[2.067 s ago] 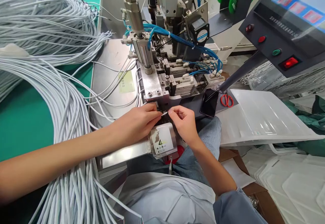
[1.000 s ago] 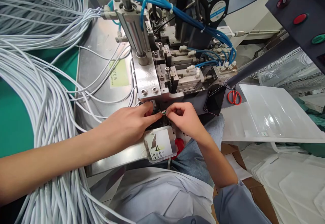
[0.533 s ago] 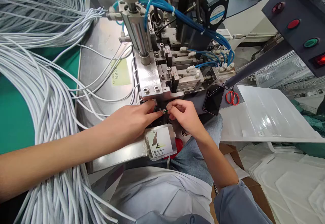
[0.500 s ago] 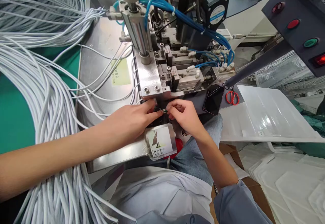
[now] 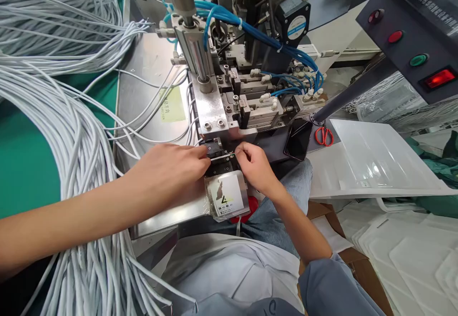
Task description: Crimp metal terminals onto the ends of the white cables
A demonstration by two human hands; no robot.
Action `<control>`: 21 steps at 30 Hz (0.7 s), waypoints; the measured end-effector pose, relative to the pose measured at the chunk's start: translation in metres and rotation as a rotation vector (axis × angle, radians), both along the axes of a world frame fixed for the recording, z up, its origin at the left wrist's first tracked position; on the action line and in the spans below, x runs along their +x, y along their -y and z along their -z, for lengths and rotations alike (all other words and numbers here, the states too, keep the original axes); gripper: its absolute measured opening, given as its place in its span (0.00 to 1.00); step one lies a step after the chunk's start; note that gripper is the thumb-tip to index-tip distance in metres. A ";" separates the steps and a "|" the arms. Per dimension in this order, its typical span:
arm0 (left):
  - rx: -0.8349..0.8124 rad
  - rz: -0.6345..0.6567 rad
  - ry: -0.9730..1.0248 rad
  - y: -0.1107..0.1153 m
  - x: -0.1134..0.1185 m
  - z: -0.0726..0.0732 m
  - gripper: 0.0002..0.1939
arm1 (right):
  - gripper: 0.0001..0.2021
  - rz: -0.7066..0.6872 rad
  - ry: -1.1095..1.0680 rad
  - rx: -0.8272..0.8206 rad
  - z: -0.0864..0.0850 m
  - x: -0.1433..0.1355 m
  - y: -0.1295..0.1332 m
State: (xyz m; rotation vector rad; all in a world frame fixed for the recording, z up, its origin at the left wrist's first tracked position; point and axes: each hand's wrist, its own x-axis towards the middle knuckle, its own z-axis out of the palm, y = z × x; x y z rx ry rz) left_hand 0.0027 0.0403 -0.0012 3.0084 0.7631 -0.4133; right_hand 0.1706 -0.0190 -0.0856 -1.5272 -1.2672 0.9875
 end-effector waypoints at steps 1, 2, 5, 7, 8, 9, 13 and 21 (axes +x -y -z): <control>-0.004 0.000 0.006 0.000 0.000 0.000 0.07 | 0.13 0.041 0.051 0.015 -0.001 0.000 0.003; -0.010 0.003 0.015 -0.001 0.000 0.000 0.06 | 0.12 0.076 0.090 0.032 -0.002 0.000 0.007; -0.016 0.009 0.054 -0.002 -0.001 0.001 0.06 | 0.13 0.062 0.160 0.104 -0.007 -0.001 0.019; -0.013 0.006 0.081 -0.002 -0.002 0.001 0.05 | 0.16 -0.021 0.221 0.157 -0.009 -0.001 0.024; -0.012 0.007 0.090 -0.003 -0.003 0.001 0.05 | 0.17 -0.063 0.260 0.175 -0.010 -0.001 0.025; -0.012 0.012 0.095 -0.003 -0.003 0.001 0.04 | 0.17 -0.099 0.299 0.186 -0.011 0.000 0.025; -0.008 0.033 0.059 -0.002 -0.004 -0.002 0.04 | 0.17 -0.169 0.444 0.214 -0.015 0.003 0.021; 0.085 -0.078 0.074 -0.003 -0.007 -0.003 0.10 | 0.12 0.247 0.198 0.455 -0.030 -0.040 0.078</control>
